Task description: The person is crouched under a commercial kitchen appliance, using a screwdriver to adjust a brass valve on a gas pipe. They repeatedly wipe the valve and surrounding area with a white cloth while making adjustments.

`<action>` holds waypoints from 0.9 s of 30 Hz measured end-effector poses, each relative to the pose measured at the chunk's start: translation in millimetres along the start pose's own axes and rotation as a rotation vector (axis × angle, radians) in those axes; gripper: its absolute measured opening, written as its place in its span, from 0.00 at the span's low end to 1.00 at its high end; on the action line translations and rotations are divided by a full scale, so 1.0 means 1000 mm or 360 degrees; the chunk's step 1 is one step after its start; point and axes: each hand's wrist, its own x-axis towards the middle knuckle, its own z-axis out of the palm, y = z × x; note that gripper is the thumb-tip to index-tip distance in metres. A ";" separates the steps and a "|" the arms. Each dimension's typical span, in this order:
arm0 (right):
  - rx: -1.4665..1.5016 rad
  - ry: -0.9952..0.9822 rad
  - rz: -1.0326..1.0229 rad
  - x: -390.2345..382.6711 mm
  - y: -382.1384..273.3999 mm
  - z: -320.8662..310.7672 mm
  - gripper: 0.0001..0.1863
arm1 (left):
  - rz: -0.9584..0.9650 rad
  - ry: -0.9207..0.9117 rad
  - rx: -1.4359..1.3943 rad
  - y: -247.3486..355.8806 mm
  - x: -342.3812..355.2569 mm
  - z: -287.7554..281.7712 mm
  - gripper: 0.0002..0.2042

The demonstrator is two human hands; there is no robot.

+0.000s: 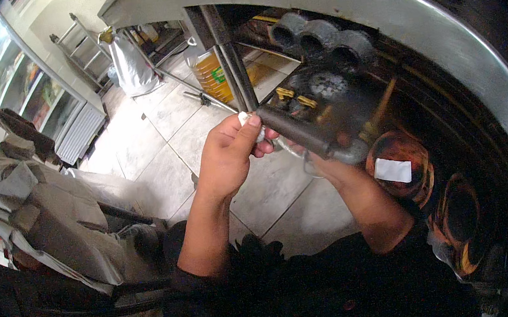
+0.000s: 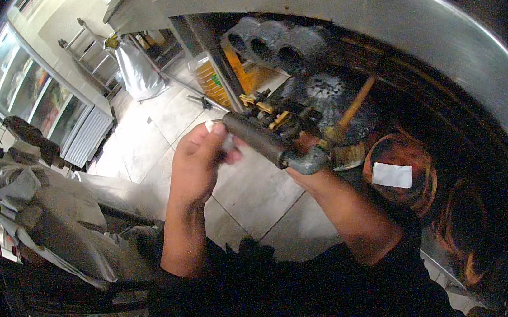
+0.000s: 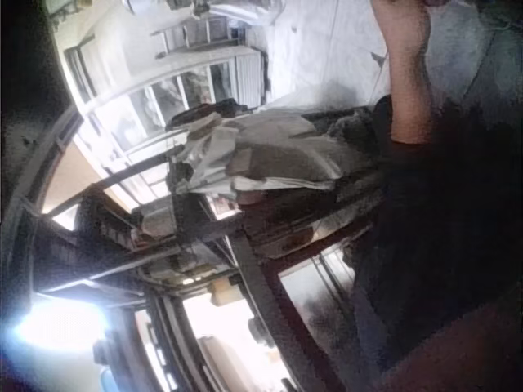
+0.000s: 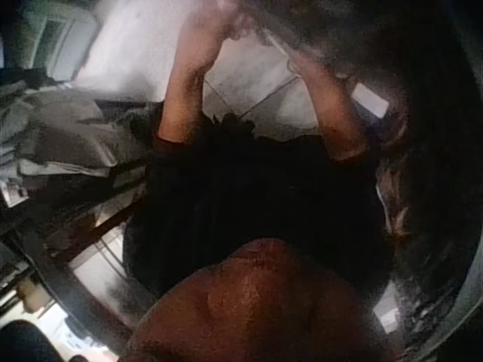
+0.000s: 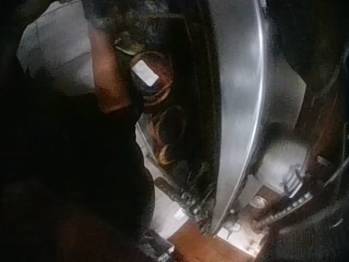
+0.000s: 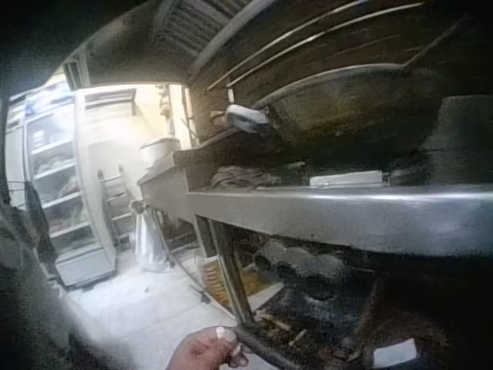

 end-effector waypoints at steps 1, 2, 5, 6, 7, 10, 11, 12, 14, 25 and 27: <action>0.0010 0.0063 -0.0127 0.004 0.002 -0.008 0.19 | 0.0005 0.0003 -0.0032 -0.001 0.002 0.003 0.13; 0.0021 0.0125 -0.0257 0.014 0.007 -0.019 0.19 | 0.0012 0.0006 -0.0060 0.000 0.003 0.004 0.12; 0.0119 0.0459 -0.0019 0.042 -0.005 -0.062 0.14 | 0.0048 0.0019 -0.0105 0.003 0.005 0.008 0.12; 0.0174 0.0581 0.0162 0.047 -0.014 -0.074 0.11 | 0.0068 0.0035 -0.0111 0.005 0.005 0.008 0.12; 0.0517 0.0552 0.0138 0.049 -0.020 -0.083 0.10 | 0.0076 0.0050 -0.0101 0.005 0.004 0.007 0.12; 0.1381 0.0373 0.0083 0.048 -0.029 -0.101 0.07 | 0.0100 0.0074 -0.0084 0.001 0.006 0.006 0.12; 0.1558 0.0265 0.0082 0.045 -0.029 -0.103 0.07 | 0.0107 0.0069 -0.0085 -0.001 0.008 0.008 0.12; 0.1732 0.0153 0.0076 0.043 -0.031 -0.103 0.07 | 0.0115 0.0064 -0.0086 -0.002 0.009 0.010 0.12; 0.1867 -0.0032 -0.0086 0.043 -0.035 -0.090 0.08 | 0.0101 0.0110 -0.0047 -0.004 0.011 0.012 0.12; 0.2133 -0.0143 -0.0099 0.045 -0.039 -0.087 0.07 | 0.0187 0.0145 -0.0115 -0.003 0.011 0.023 0.11; 0.2202 -0.0148 -0.0095 0.045 -0.036 -0.090 0.07 | 0.0201 0.0136 -0.0124 -0.005 0.013 0.023 0.11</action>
